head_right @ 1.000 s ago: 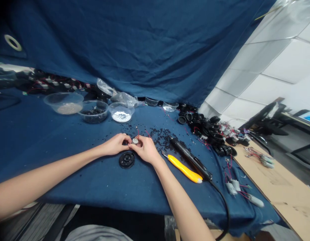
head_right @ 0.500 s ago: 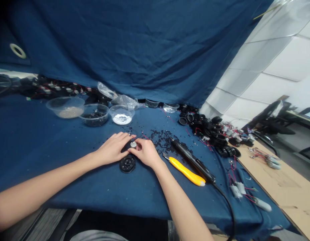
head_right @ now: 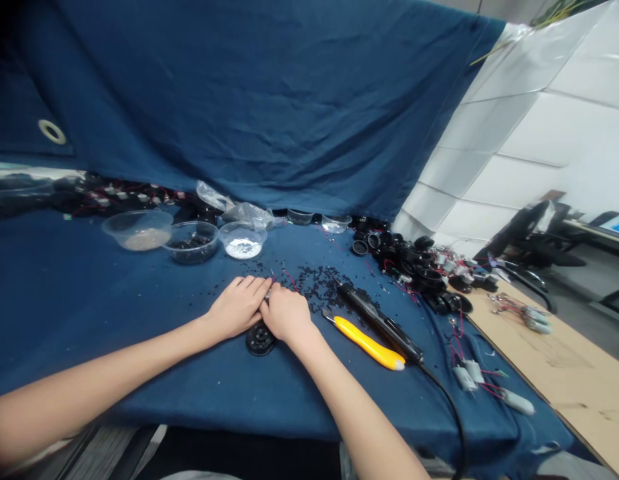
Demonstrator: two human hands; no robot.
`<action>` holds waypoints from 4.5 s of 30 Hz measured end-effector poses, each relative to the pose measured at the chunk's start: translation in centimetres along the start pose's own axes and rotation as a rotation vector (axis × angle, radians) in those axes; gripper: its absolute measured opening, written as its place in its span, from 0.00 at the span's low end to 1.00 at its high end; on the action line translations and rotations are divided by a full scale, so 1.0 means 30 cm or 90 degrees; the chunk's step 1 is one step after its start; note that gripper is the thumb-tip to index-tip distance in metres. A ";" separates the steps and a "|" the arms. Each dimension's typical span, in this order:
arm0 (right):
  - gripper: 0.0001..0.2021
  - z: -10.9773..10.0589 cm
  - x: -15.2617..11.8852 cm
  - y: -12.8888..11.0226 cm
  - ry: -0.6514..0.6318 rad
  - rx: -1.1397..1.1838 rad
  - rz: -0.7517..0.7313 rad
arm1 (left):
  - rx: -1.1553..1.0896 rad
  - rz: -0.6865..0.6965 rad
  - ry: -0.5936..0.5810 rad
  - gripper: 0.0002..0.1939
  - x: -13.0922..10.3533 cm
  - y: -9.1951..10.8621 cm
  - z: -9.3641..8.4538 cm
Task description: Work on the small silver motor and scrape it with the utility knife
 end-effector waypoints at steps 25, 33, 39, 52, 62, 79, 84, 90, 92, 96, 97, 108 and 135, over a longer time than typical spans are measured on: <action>0.20 0.014 0.025 -0.035 -0.069 -0.078 0.017 | -0.001 -0.078 0.006 0.10 0.002 -0.012 0.045; 0.19 0.025 0.036 -0.029 -0.097 -0.067 0.027 | -0.019 -0.072 -0.009 0.10 0.004 -0.016 0.053; 0.19 0.024 0.045 -0.030 -0.100 -0.046 0.027 | -0.024 -0.075 -0.013 0.10 0.007 -0.022 0.057; 0.18 0.047 0.064 0.023 -0.072 0.144 0.042 | -0.150 -0.100 0.001 0.17 0.015 -0.030 0.048; 0.24 0.019 0.057 0.139 -0.037 0.645 -0.062 | -0.361 -0.068 0.176 0.11 -0.010 -0.041 -0.039; 0.19 0.004 0.024 0.115 -0.035 0.868 -0.093 | -0.766 -0.141 0.015 0.20 0.008 -0.033 -0.023; 0.15 -0.010 0.019 0.159 -0.044 0.960 -0.110 | -0.800 -0.076 -0.072 0.12 0.009 -0.058 -0.031; 0.20 -0.037 -0.005 0.162 -0.143 1.090 -0.145 | -0.699 0.022 -0.023 0.07 -0.006 -0.037 -0.062; 0.21 -0.041 -0.008 0.163 -0.146 1.100 -0.165 | -0.648 0.017 0.091 0.05 -0.012 -0.023 -0.078; 0.20 -0.037 -0.012 0.162 -0.161 1.123 -0.187 | -0.574 0.036 0.336 0.03 -0.038 0.015 -0.134; 0.20 -0.034 -0.013 0.160 -0.168 1.127 -0.187 | -0.558 0.061 0.381 0.05 -0.044 0.025 -0.148; 0.17 -0.049 -0.034 0.121 -0.216 1.119 -0.233 | -0.520 0.159 0.422 0.08 -0.068 0.052 -0.189; 0.39 -0.105 -0.262 0.103 -0.253 1.327 -0.024 | -0.830 -0.277 0.433 0.12 -0.013 -0.105 -0.086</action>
Point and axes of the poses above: each hand's wrist, its own x-axis towards the middle knuckle, its own z-axis out of the palm, y = z × x, the point moved 3 cm from there along x, towards the middle knuckle, and after that the axes turned 1 degree about -x, right-handed, at the moved point
